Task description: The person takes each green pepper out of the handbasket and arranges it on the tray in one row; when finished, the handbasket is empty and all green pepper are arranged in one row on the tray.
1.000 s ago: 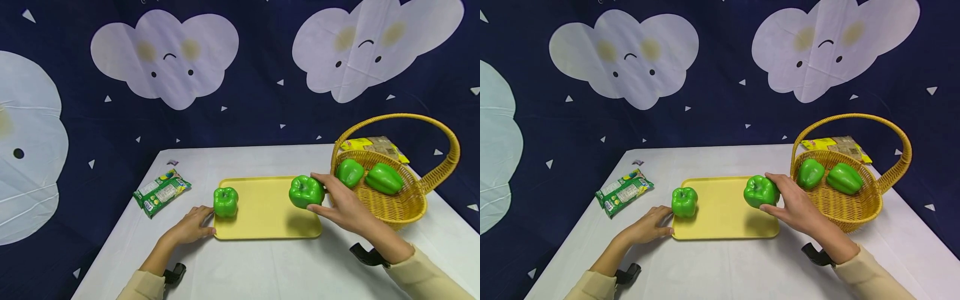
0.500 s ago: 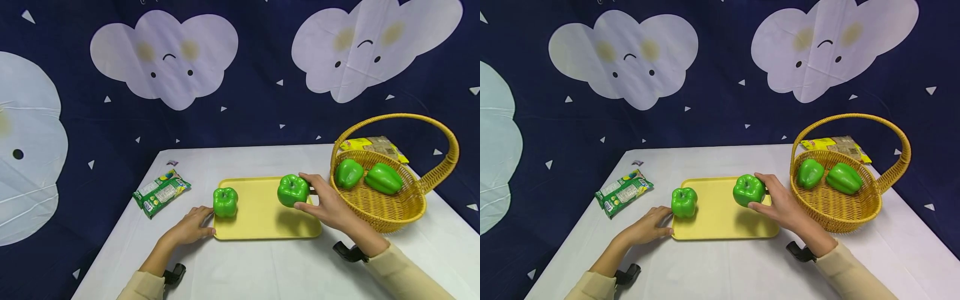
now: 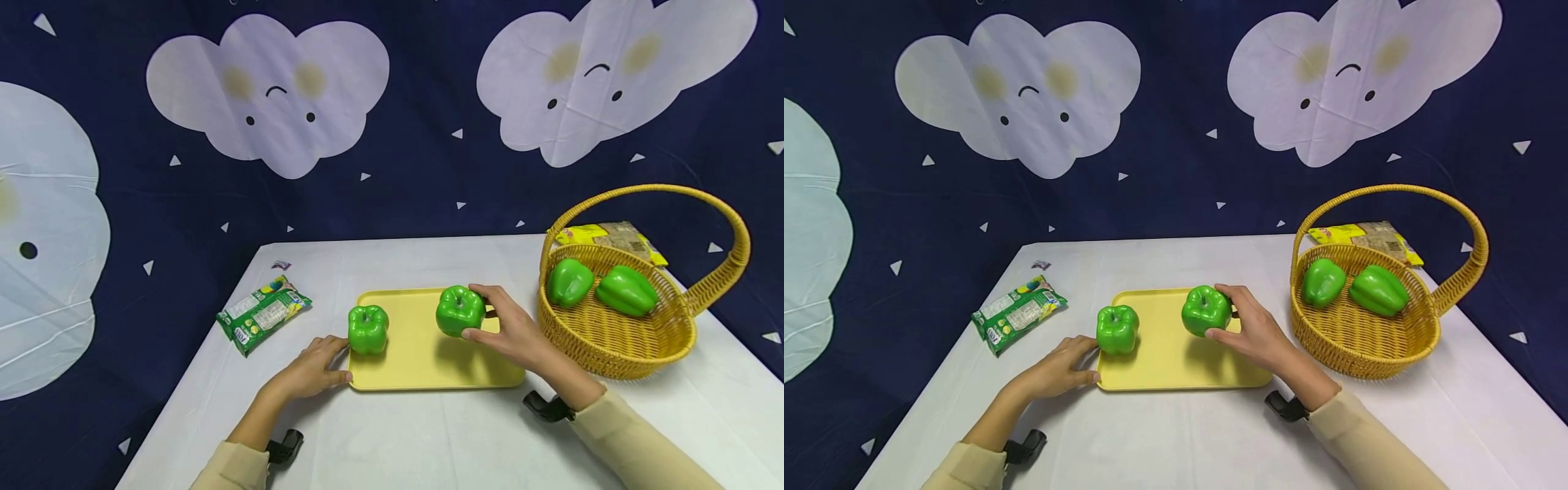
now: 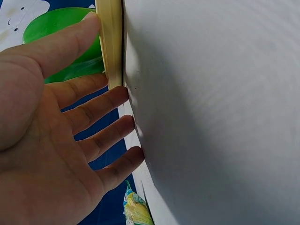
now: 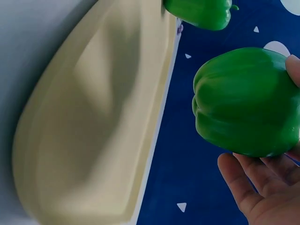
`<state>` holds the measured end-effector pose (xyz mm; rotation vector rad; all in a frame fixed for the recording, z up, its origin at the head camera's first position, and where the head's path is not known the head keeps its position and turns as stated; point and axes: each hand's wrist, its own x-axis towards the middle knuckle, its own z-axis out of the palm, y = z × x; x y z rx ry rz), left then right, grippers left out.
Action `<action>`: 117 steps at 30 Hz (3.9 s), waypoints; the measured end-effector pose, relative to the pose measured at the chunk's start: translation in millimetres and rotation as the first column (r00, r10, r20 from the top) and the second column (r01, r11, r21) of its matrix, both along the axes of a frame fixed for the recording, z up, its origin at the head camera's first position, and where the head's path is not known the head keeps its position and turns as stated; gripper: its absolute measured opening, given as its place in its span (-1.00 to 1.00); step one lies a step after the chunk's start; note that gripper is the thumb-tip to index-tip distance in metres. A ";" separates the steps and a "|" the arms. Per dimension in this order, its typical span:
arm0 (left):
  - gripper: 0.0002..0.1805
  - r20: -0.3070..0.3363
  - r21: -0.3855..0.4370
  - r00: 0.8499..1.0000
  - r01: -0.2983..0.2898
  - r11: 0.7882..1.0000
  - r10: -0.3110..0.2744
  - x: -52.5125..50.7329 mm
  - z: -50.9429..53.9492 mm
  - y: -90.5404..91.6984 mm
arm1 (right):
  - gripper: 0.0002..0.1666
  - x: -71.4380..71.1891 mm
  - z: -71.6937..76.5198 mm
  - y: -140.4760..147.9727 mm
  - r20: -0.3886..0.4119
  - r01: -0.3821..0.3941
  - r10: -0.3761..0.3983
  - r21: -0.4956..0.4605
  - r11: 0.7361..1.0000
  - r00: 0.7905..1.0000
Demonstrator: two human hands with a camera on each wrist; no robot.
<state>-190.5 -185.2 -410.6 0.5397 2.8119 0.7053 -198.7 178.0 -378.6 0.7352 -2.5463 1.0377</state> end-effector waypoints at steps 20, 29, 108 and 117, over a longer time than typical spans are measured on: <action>-0.29 0.005 -0.005 1.000 -0.004 1.000 0.004 -0.8 -0.8 -0.8 | -0.09 -12.7 -24.4 -19.4 0.115 -0.011 0.015 -0.035 0.999 0.993; -0.30 0.005 0.000 1.000 0.004 1.000 -0.004 0.0 -0.6 -1.2 | -0.08 -14.5 -31.6 -29.1 0.160 -0.013 0.011 0.014 1.000 0.987; -0.29 0.004 0.011 1.000 -0.001 1.000 0.001 -2.1 -2.9 -1.5 | -0.10 -21.3 -34.7 -76.5 0.239 -0.037 0.031 0.024 0.999 0.971; -0.29 0.007 0.008 1.000 -0.005 1.000 0.005 -1.9 -3.0 -1.5 | -0.10 -21.9 -35.4 -75.7 0.235 -0.039 0.034 0.020 0.999 0.972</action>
